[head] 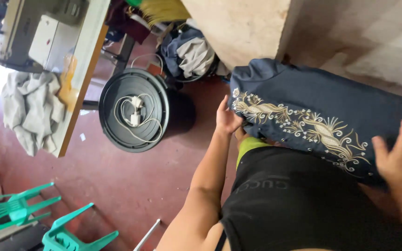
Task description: Ironing a blue embroidered garment using a spray bottle and an electric iron
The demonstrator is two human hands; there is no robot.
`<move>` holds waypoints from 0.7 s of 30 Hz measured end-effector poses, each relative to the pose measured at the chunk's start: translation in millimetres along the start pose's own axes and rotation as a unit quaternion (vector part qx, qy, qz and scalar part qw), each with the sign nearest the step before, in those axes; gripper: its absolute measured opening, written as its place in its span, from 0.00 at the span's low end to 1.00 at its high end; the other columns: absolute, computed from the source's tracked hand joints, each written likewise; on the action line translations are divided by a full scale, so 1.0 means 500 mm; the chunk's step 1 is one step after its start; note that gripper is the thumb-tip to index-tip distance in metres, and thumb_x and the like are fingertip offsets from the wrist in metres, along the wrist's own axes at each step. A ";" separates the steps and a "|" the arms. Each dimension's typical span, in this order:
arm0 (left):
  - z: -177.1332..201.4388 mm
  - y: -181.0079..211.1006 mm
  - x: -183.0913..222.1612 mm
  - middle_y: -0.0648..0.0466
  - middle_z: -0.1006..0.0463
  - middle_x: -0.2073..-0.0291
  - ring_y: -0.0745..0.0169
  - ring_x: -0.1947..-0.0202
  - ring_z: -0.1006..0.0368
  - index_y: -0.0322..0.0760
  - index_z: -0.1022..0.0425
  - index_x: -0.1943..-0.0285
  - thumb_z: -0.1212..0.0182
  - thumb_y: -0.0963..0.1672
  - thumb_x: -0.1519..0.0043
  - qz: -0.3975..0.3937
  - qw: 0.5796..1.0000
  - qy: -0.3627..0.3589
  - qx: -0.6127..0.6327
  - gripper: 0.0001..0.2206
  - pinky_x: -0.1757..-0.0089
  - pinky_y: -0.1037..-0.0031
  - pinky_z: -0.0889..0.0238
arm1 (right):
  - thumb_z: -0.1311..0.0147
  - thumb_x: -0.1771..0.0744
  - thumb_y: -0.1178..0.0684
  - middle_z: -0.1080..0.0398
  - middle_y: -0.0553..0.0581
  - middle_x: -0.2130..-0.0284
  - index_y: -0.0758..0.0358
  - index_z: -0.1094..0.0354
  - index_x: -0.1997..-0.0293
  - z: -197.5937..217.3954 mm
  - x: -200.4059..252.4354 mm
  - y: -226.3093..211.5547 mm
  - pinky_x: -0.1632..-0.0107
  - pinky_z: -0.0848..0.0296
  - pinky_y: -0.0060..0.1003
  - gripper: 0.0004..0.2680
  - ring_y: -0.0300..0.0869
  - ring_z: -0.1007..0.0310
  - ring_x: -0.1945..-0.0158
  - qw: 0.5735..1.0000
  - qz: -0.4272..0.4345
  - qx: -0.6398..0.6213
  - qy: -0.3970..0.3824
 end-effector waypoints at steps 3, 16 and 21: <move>0.012 0.023 -0.044 0.43 0.17 0.52 0.49 0.51 0.21 0.30 0.22 0.46 0.41 0.49 0.33 0.033 0.997 -0.051 -0.037 0.17 0.44 0.64 0.30 | 0.50 0.31 0.39 0.53 0.86 0.24 0.80 0.43 0.21 -0.040 0.018 -0.008 0.38 0.52 0.82 0.33 0.78 0.56 0.26 0.996 -0.031 0.045 -0.068; 0.095 0.113 -0.170 0.47 0.16 0.63 0.51 0.65 0.20 0.42 0.21 0.59 0.34 0.43 0.40 -0.131 0.964 0.212 -0.091 0.04 0.57 0.55 0.24 | 0.50 0.32 0.40 0.53 0.84 0.24 0.77 0.43 0.21 -0.036 -0.012 0.026 0.38 0.56 0.84 0.32 0.72 0.64 0.23 0.994 -0.053 0.043 -0.090; 0.072 0.088 -0.147 0.45 0.18 0.59 0.51 0.63 0.21 0.36 0.24 0.52 0.31 0.43 0.43 -0.149 0.919 0.317 -0.184 0.13 0.61 0.60 0.23 | 0.44 0.30 0.53 0.48 0.92 0.29 0.85 0.47 0.21 -0.020 0.023 0.071 0.33 0.44 0.65 0.29 0.83 0.43 0.32 0.998 -0.020 0.004 -0.061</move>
Point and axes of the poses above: each hand's wrist, its own x-axis away from the middle knuckle, its own z-axis out of the back of the hand, y = z × x, the point moved 3 cm from there along -x, towards the middle knuckle
